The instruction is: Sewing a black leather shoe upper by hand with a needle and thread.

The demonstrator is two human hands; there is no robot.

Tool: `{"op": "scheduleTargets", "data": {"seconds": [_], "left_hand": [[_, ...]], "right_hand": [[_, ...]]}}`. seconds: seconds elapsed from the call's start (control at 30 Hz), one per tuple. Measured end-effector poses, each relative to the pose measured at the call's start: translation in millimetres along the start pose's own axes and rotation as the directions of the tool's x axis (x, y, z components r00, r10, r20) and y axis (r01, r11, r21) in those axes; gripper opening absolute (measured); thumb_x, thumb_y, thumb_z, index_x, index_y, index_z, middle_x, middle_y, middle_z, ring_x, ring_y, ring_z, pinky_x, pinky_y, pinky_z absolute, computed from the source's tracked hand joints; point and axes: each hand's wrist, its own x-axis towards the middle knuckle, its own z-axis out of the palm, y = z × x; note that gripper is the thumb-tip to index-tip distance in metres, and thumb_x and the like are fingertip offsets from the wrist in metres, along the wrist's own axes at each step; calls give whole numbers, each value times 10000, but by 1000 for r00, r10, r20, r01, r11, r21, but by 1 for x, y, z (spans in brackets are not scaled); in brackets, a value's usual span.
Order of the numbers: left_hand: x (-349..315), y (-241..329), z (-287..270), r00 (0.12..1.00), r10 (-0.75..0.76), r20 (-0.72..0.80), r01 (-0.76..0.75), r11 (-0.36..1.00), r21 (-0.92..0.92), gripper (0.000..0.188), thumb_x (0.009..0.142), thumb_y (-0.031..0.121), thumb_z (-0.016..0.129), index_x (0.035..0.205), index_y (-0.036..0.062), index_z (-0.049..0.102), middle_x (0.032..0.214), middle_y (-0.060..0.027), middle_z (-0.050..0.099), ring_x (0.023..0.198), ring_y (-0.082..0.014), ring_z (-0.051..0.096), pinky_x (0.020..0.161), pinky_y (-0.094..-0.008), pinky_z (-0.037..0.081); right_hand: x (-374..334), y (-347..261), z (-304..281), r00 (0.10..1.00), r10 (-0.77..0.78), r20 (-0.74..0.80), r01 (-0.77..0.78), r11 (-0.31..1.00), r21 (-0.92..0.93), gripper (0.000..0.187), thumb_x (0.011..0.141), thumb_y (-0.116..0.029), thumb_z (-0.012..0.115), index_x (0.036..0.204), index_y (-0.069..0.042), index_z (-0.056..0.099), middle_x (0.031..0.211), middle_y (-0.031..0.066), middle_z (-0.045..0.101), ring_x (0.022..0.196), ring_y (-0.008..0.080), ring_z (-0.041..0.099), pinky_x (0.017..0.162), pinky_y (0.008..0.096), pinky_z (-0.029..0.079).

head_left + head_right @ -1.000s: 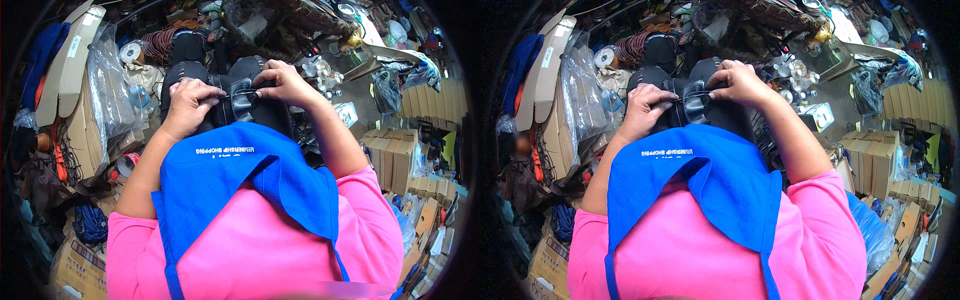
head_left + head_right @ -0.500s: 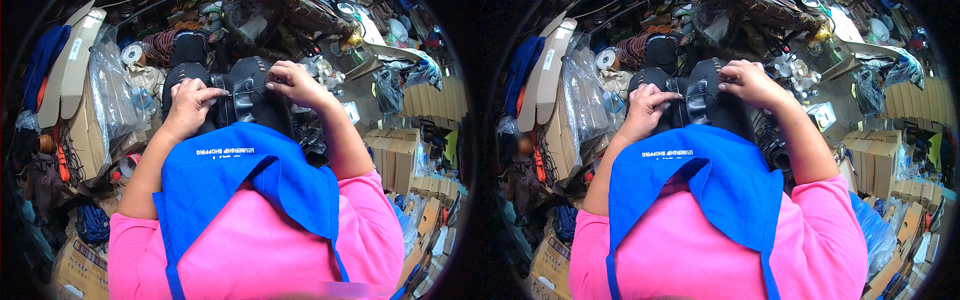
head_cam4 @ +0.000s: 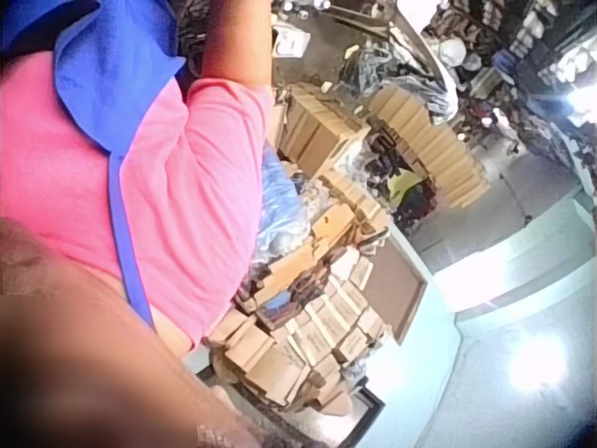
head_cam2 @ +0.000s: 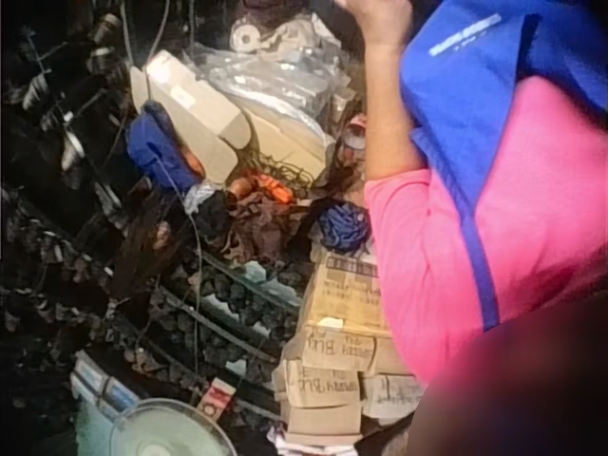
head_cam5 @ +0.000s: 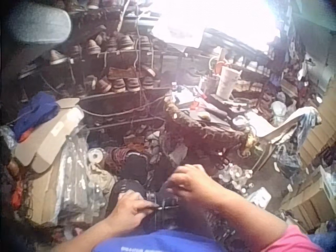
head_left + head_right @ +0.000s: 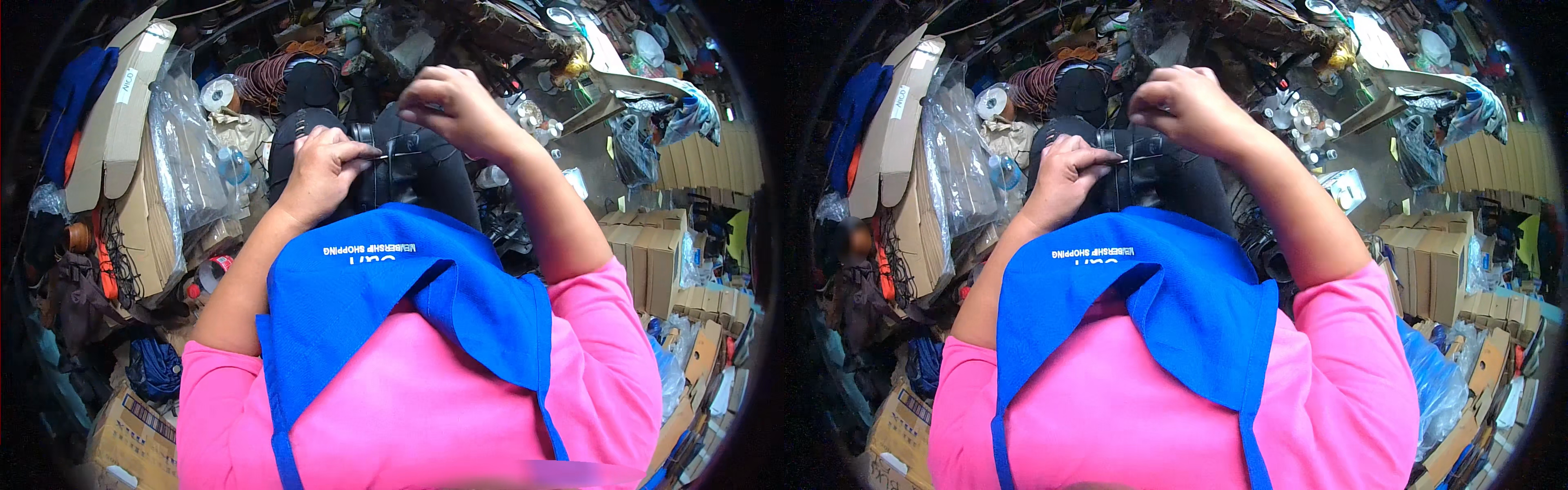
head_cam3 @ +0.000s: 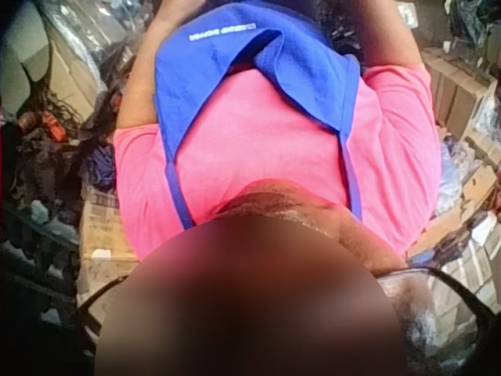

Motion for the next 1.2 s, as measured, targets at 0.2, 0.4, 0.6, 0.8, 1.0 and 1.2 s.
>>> {"op": "scheduleTargets", "data": {"seconds": [0.2, 0.4, 0.6, 0.8, 1.0, 1.2], "left_hand": [[-1, -5, 0, 999, 40, -28, -40, 999, 12, 202, 704, 85, 727, 895, 150, 743, 754, -40, 595, 799, -232, 552, 760, -350, 424], [-4, -5, -1, 997, -5, -77, 4, 1000, -10, 219, 687, 81, 738, 898, 144, 740, 750, -48, 616, 831, -235, 566, 795, -355, 425], [-5, -1, 1, 998, -35, -55, 35, 999, -11, 219, 680, 96, 750, 893, 148, 737, 765, -36, 652, 823, -236, 561, 804, -359, 419], [-9, 0, 7, 996, -49, -80, 51, 999, 17, 217, 685, 123, 752, 897, 141, 712, 764, -20, 650, 827, -223, 568, 813, -367, 395], [-6, 7, 13, 986, -116, -121, 118, 993, 16, 219, 671, 130, 762, 881, 139, 702, 758, -8, 644, 832, -214, 572, 824, -363, 385], [0, 5, 6, 984, 26, -176, -30, 999, -17, 129, 650, 146, 766, 752, 133, 688, 792, 9, 625, 916, -212, 547, 843, -373, 362]], "right_hand": [[-1, 6, -1, 976, 207, -69, -202, 977, 66, 158, 771, -174, 697, 911, -103, 699, 869, 101, 637, 864, 299, 623, 774, 400, 484], [-31, -4, 22, 974, 133, 183, -166, 970, 178, 240, 732, -148, 743, 953, -65, 694, 843, 111, 647, 831, 274, 619, 758, 368, 496], [-38, 8, 45, 944, 272, 185, -316, 906, 280, 224, 726, -102, 760, 932, -61, 684, 770, 65, 621, 723, 186, 579, 684, 333, 474], [-42, 0, 56, 956, 273, 104, -291, 920, 262, 201, 726, -107, 770, 894, -55, 673, 711, 36, 604, 680, 139, 570, 653, 295, 452], [-34, -9, 60, 889, 428, 165, -456, 785, 420, 185, 743, -124, 774, 863, -28, 671, 714, 18, 616, 679, 93, 562, 660, 277, 453], [-33, -3, 53, 860, 438, 262, -510, 713, 482, 159, 767, -139, 771, 800, -16, 674, 736, 11, 624, 711, 80, 564, 672, 256, 456]]}}
